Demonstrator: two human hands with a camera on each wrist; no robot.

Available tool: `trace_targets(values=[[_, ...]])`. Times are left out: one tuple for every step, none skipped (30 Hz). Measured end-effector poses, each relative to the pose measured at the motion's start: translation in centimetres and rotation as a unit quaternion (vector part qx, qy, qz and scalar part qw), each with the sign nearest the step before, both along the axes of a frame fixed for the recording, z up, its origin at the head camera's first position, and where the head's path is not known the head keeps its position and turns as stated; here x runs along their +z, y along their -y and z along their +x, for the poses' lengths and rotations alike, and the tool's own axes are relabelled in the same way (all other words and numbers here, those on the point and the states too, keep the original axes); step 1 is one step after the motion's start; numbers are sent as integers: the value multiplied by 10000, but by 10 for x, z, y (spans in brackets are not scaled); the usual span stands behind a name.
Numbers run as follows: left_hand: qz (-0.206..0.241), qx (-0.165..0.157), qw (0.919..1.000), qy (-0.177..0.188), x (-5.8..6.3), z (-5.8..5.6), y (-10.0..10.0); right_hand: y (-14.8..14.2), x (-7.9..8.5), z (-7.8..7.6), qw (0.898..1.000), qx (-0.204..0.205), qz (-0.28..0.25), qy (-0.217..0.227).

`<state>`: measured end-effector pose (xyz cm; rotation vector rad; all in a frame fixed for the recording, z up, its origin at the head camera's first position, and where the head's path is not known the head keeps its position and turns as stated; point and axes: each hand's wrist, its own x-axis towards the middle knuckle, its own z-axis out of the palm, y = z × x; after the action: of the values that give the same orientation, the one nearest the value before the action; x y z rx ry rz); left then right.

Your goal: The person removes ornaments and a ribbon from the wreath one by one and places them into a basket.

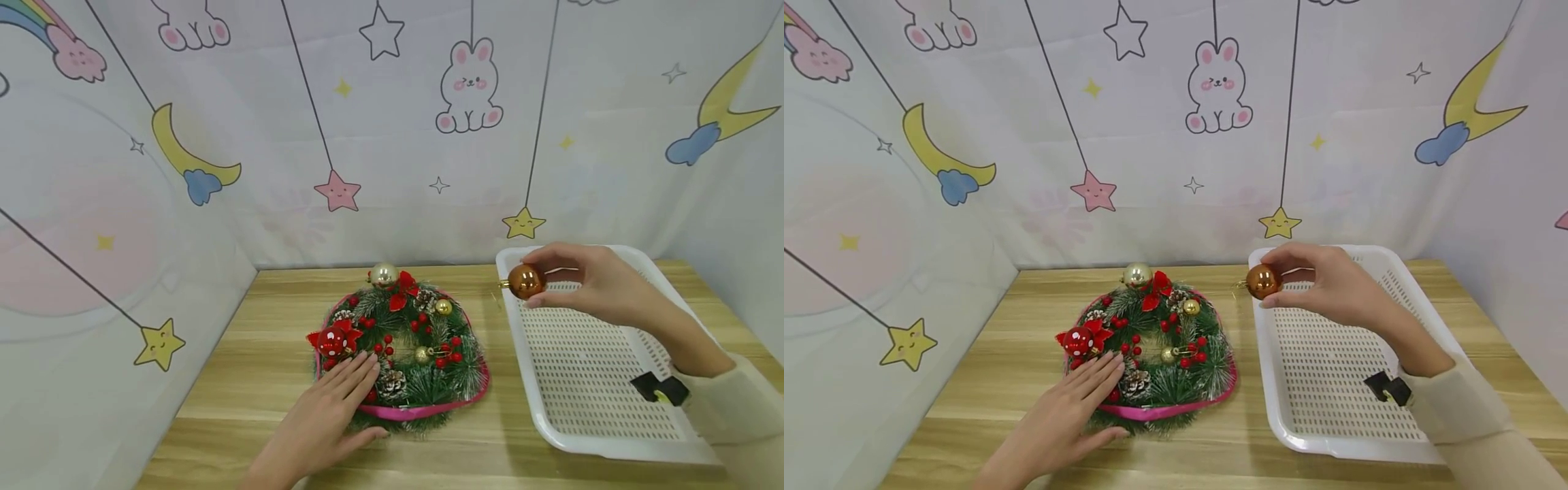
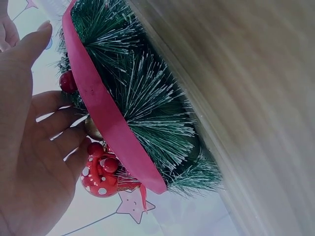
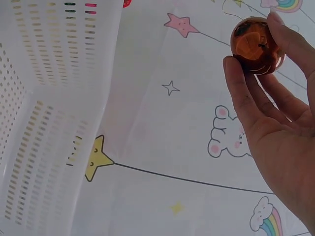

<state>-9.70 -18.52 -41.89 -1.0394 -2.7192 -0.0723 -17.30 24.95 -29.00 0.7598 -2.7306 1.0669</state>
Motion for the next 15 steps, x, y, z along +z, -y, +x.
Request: trace_targets(values=[[2,6,10000,7,0,0,0,-2,0,-1,10000,-20,15,28],[3,7,10000,12,0,0,0,-4,-1,-3,10000,-55,38,54],[9,10,10000,17,0,0,0,-5,-1,-4,9999,-88,65,77],[11,12,10000,23,0,0,0,-7,-2,-6,9998,-121,94,100],[17,13,10000,31,0,0,0,-8,-2,-7,9997,-156,124,117],[12,15,10000,31,1,0,0,-10,-3,-9,9996,-183,145,134],[4,15,10000,29,1,0,0,-12,-4,-10,9995,-212,159,154],[-1,18,10000,30,1,0,-1,-13,-4,-11,9994,-248,182,159],[-2,21,10000,29,1,0,-1,-14,-5,-13,9993,-281,192,175],[-3,23,10000,31,1,1,-1,-16,-5,-14,9992,-295,175,205],[-4,24,10000,30,1,1,-1,-17,-6,-15,9991,-307,162,236],[0,22,10000,25,1,1,-1,-18,-7,-16,9990,-328,151,273],[1,23,10000,22,1,1,-1,-20,-8,-17,9989,-335,126,306],[2,26,10000,26,1,1,-1,-21,-8,-18,9988,-347,111,331],[6,28,10000,29,1,1,-1,-22,-9,-19,9986,-358,93,372]])
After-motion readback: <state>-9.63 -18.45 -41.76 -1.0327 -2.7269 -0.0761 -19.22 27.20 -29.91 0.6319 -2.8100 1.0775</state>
